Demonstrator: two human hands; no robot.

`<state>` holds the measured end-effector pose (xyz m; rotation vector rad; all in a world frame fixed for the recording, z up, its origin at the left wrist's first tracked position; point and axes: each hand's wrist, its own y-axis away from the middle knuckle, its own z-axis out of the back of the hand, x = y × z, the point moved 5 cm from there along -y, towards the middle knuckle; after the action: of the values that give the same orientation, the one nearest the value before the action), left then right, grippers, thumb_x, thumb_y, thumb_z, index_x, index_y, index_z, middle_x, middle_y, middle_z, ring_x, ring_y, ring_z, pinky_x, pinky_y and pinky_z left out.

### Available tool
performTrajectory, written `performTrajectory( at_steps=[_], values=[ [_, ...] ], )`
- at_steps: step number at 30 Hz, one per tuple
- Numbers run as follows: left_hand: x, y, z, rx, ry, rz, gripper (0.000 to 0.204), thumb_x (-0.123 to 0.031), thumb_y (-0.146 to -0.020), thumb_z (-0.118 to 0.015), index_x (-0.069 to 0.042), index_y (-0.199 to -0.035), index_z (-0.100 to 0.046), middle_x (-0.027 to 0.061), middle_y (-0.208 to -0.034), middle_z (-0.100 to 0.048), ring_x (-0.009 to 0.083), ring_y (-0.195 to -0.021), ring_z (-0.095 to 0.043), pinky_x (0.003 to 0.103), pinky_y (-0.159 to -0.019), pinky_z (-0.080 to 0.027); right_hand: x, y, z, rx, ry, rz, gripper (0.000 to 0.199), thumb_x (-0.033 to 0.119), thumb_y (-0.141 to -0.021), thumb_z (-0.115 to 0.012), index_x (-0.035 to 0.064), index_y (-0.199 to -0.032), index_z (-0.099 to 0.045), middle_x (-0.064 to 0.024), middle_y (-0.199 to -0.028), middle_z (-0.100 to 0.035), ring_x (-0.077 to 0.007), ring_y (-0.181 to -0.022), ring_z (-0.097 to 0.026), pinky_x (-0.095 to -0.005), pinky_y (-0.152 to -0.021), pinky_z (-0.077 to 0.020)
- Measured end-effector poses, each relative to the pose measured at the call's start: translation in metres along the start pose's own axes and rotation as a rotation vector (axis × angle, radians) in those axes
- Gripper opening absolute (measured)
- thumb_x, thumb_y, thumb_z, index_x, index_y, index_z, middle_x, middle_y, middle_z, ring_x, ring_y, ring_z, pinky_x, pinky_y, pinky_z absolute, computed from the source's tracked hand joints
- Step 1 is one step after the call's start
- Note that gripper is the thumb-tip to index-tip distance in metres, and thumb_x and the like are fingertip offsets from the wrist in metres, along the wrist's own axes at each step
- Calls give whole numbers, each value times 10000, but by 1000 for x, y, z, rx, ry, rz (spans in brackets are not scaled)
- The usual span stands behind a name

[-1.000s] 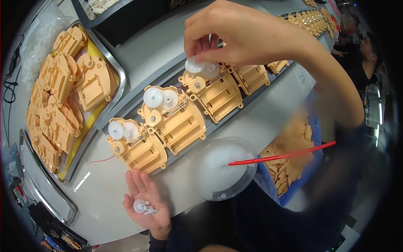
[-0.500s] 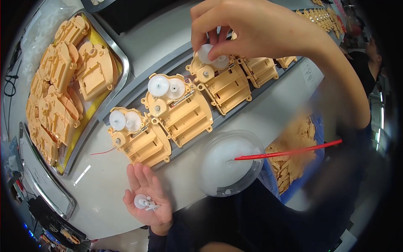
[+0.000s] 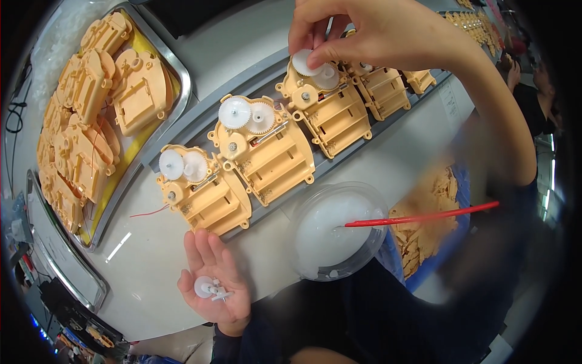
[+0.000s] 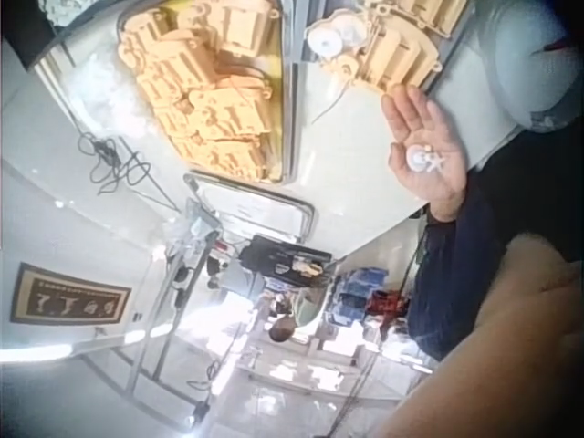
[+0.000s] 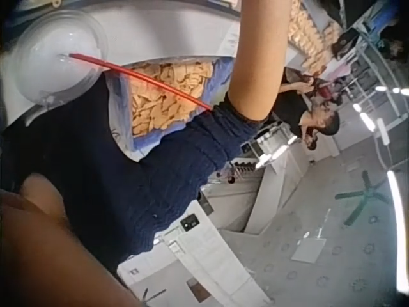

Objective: Assembling plastic toy tanks by installing gears and applying adhesive on a factory workbench.

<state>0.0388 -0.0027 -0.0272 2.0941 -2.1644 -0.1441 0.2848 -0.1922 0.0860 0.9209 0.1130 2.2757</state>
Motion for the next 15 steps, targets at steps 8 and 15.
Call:
performTrajectory(
  at_steps=[8, 15],
  values=[
    [1, 0, -1, 5, -12, -2, 539, -191, -944, -326, -69, -1455, -207, 139, -1491, -259, 248, -1396, -212, 412, -1156, -183, 4, 0, -1, 6, 46, -32, 151, 61, -812, -634, -62, -899, -642, -161, -837, -664, -226, -782, -645, -298, -728, -513],
    [1, 0, 0, 10, -16, -3, 537, -189, -945, -328, -60, -1452, -209, 141, -1491, -259, 247, -1397, -210, 415, -1156, -182, 2, -1, -4, 24, 60, -79, 153, 85, -819, -624, -57, -876, -639, -154, -823, -655, -231, -763, -641, -300, -710, -512]
  ],
)
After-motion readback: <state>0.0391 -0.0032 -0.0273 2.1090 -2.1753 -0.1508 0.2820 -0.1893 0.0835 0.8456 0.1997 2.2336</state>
